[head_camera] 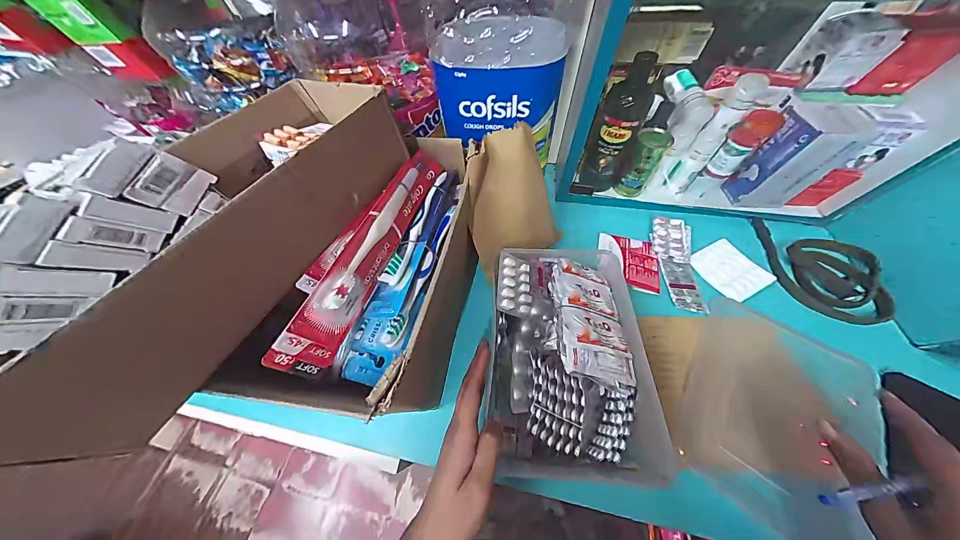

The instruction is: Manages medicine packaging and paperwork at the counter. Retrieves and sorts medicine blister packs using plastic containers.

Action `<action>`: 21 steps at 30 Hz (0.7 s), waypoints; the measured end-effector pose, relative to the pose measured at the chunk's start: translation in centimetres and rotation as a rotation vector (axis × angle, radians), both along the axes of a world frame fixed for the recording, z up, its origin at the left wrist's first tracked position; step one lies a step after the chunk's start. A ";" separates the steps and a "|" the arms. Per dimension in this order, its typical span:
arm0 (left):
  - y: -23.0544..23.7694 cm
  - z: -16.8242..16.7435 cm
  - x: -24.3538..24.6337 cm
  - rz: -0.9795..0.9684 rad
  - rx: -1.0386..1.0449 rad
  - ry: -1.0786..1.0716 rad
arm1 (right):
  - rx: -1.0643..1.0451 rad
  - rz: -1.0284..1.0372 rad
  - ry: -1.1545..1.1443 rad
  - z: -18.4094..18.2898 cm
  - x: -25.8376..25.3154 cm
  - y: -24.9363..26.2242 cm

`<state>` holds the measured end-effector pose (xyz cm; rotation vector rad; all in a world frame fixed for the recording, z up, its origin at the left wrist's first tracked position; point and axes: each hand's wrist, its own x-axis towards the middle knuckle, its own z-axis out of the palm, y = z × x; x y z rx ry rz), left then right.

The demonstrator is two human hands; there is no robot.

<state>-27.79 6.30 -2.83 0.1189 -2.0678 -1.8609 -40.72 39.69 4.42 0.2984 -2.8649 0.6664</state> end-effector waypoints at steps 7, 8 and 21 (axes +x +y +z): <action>-1.1 0.6 2.8 0.024 -0.150 -0.017 | -0.021 0.761 0.205 -1.1 -3.0 -10.9; -1.4 0.7 3.3 0.022 -0.166 -0.032 | 0.027 0.818 0.220 -1.4 -2.9 -12.1; -1.9 1.0 4.0 0.022 -0.225 -0.065 | 0.177 0.862 0.310 1.2 -3.0 -16.8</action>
